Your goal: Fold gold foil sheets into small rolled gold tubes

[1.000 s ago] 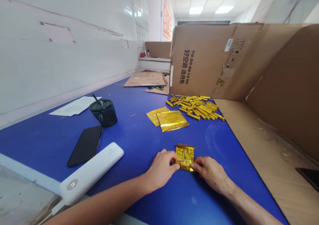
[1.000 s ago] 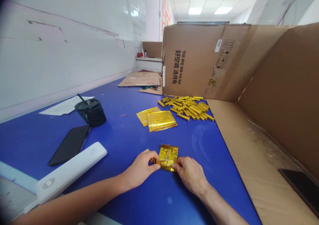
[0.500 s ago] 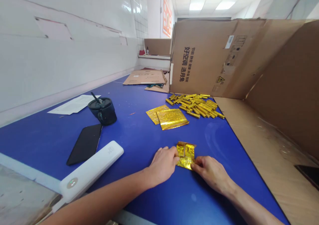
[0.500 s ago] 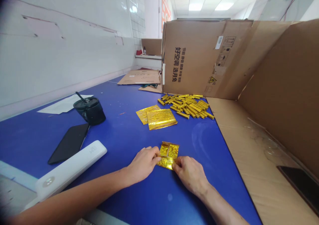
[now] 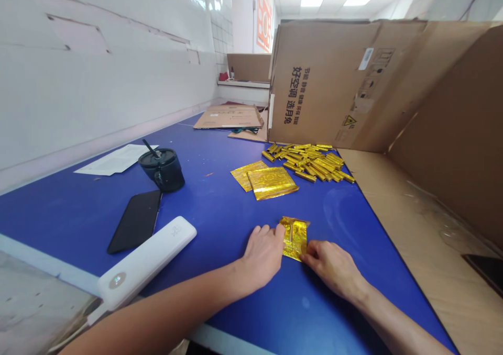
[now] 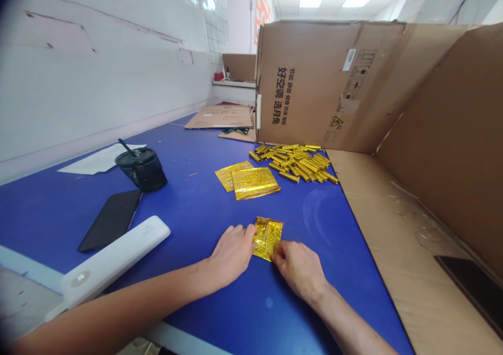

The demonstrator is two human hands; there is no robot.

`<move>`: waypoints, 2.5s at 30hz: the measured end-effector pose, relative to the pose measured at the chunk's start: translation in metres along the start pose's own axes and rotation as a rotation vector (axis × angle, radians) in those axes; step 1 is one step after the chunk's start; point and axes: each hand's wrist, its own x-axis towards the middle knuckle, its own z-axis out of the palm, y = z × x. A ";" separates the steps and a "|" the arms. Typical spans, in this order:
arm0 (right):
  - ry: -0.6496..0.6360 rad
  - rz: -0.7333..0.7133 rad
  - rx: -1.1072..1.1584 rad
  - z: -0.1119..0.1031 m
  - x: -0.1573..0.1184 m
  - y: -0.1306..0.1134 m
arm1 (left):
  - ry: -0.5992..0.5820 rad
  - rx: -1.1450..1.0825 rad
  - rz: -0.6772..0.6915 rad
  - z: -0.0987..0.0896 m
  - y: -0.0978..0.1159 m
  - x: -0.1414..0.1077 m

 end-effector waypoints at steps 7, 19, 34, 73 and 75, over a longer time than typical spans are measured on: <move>0.011 0.008 -0.058 -0.001 0.000 -0.001 | 0.000 0.072 0.039 0.002 0.003 0.000; 0.387 -0.221 -0.189 0.010 -0.021 -0.001 | 0.034 0.154 0.067 0.004 0.004 0.000; 0.065 -0.545 -0.176 0.024 -0.034 0.005 | 0.031 0.149 0.071 0.004 -0.002 0.003; 0.042 -0.542 -0.132 0.034 -0.067 -0.021 | -0.083 -0.011 0.330 -0.001 -0.019 -0.018; 0.007 -0.569 -0.114 0.031 -0.070 -0.019 | -0.053 0.006 0.312 0.001 -0.015 -0.020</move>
